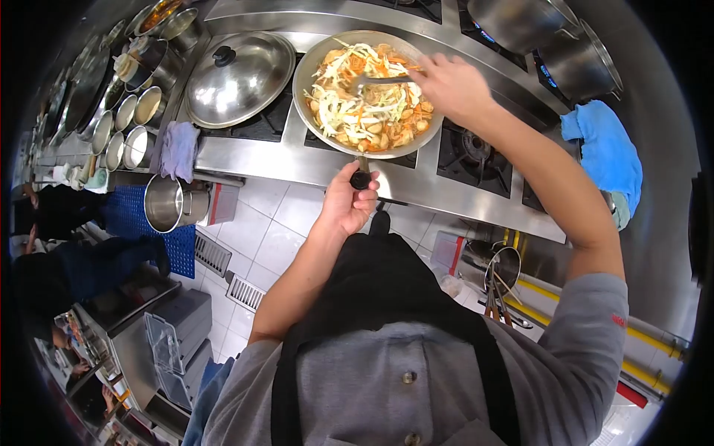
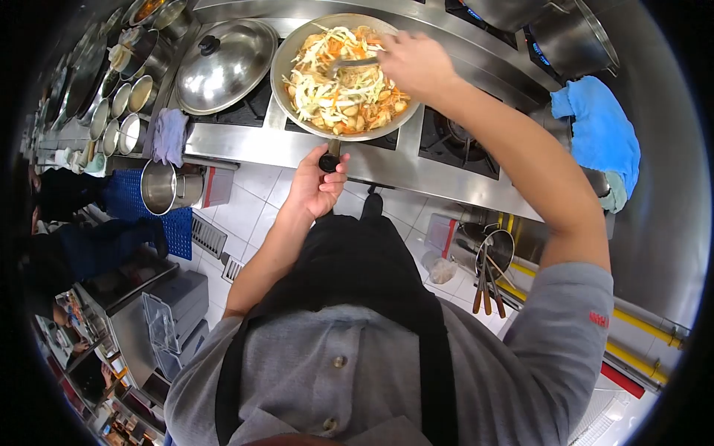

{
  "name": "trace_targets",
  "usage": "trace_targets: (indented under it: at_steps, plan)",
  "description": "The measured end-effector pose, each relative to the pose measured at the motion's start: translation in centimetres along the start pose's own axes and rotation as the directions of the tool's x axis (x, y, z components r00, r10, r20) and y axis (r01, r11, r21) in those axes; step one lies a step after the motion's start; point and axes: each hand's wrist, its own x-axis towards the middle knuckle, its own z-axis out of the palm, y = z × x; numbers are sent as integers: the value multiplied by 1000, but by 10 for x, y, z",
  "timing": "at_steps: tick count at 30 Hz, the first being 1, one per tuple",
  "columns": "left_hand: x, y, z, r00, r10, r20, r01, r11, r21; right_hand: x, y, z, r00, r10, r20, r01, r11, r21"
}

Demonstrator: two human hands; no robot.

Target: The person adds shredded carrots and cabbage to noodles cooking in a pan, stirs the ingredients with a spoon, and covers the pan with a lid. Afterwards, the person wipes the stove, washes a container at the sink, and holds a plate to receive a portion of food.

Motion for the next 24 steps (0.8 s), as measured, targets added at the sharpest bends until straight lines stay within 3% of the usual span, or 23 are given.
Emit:
trace_targets:
  at_steps: [3,4,6,10,12,14,16,19,21,24]
  plan:
    - [2,1,-1,999,-32,-2,32,999,-14,-21,27,-25,987,127,102,-128,992,13]
    - [2,1,0,1000,-27,2,27,999,-18,-21,38,-42,956,180,231,-180,983,-21]
    - [1,0,1,1000,-26,-4,26,1000,-14,-22,60,-62,919,265,291,-298,951,77]
    - [0,0,0,1000,-13,9,13,1000,-20,-15,82,-17,886,382,262,-415,906,82]
    - [3,0,-3,1000,-11,4,11,1000,-20,-9,78,26,784,439,439,-532,839,111]
    - [2,-2,1,1000,-6,-10,6,1000,-25,-12,57,42,751,383,539,-605,725,328]
    - [1,-1,2,1000,-3,-24,3,1000,-25,-21,45,50,799,310,515,-562,688,459]
    - [1,0,1,1000,-14,9,14,1000,-5,-41,47,26,788,310,532,-576,677,459]
    - [1,1,1,1000,-21,12,21,1000,7,-59,53,9,916,256,310,-379,804,458]
    - [-1,2,-1,999,-45,24,46,998,-33,-75,51,-40,931,221,290,-323,870,372]
